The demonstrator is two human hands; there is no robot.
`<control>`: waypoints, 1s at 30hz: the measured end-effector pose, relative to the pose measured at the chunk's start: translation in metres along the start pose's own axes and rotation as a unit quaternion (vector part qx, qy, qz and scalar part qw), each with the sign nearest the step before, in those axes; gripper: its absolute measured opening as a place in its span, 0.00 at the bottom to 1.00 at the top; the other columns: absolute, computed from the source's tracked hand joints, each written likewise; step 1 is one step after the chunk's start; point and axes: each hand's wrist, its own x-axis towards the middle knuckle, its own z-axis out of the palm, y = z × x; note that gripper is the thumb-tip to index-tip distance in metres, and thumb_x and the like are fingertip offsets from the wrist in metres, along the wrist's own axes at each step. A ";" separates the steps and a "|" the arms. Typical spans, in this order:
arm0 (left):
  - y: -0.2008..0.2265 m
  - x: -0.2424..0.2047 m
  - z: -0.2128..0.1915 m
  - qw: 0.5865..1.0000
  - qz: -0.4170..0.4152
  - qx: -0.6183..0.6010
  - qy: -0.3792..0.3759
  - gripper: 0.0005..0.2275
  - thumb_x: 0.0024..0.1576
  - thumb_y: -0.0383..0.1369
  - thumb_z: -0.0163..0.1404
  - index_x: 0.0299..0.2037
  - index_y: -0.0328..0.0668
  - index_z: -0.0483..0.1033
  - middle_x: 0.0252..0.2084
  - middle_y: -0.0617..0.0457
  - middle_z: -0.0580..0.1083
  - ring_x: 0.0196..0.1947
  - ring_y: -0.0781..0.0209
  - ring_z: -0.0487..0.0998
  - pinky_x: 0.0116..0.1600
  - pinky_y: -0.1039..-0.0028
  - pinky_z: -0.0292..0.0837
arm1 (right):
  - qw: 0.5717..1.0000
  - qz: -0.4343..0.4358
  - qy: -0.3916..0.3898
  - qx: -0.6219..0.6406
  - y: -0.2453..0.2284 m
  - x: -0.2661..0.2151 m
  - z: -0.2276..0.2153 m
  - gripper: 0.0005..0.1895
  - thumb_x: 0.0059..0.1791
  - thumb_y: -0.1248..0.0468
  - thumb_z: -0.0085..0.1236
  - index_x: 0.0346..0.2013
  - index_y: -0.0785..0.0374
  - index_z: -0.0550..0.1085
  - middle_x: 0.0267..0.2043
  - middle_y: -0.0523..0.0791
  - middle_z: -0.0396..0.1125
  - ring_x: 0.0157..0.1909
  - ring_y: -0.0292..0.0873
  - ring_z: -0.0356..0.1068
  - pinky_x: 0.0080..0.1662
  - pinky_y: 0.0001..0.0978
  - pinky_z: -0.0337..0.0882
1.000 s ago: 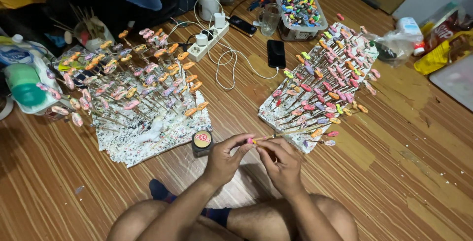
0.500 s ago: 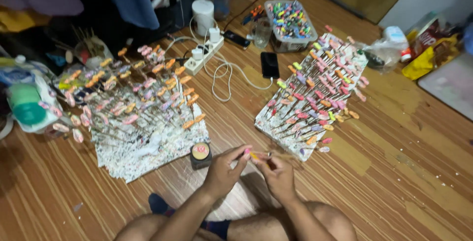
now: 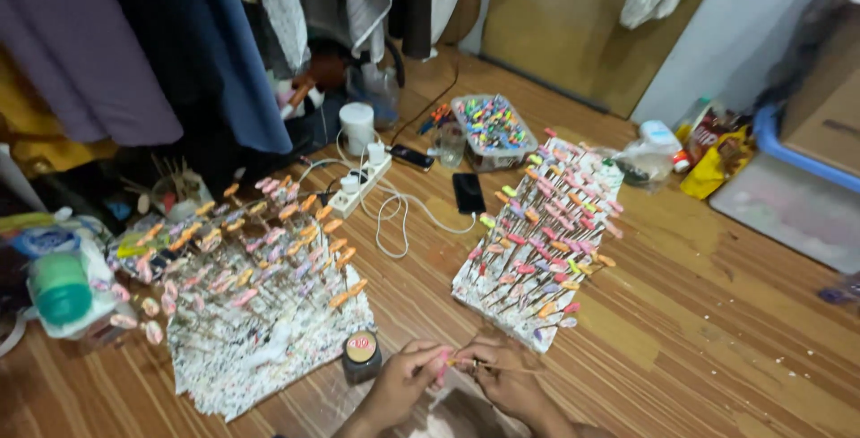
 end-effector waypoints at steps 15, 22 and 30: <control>0.020 0.008 -0.009 0.945 0.111 0.235 0.200 0.11 0.55 0.34 0.56 0.46 0.50 0.85 0.37 0.61 0.81 0.30 0.68 0.80 0.35 0.80 0.76 | 0.955 0.029 0.098 -0.277 -0.031 0.014 0.033 0.05 0.47 0.62 0.55 0.29 0.58 0.77 0.30 0.45 0.75 0.27 0.51 0.73 0.32 0.39 0.72; 0.070 -0.004 -0.024 0.962 0.142 0.227 0.052 0.13 0.59 0.30 0.50 0.52 0.47 0.83 0.39 0.58 0.80 0.32 0.66 0.77 0.36 0.77 0.72 | 0.960 0.054 -0.090 -0.261 -0.081 0.038 -0.011 0.07 0.51 0.61 0.56 0.30 0.59 0.74 0.30 0.44 0.72 0.30 0.46 0.72 0.36 0.39 0.72; 0.156 0.003 -0.005 0.958 0.223 0.172 0.062 0.10 0.61 0.29 0.48 0.48 0.38 0.82 0.40 0.54 0.79 0.32 0.64 0.78 0.36 0.76 0.73 | 0.991 0.121 -0.056 0.010 -0.104 0.048 -0.064 0.05 0.51 0.67 0.59 0.35 0.61 0.82 0.28 0.39 0.71 0.26 0.32 0.64 0.30 0.25 0.65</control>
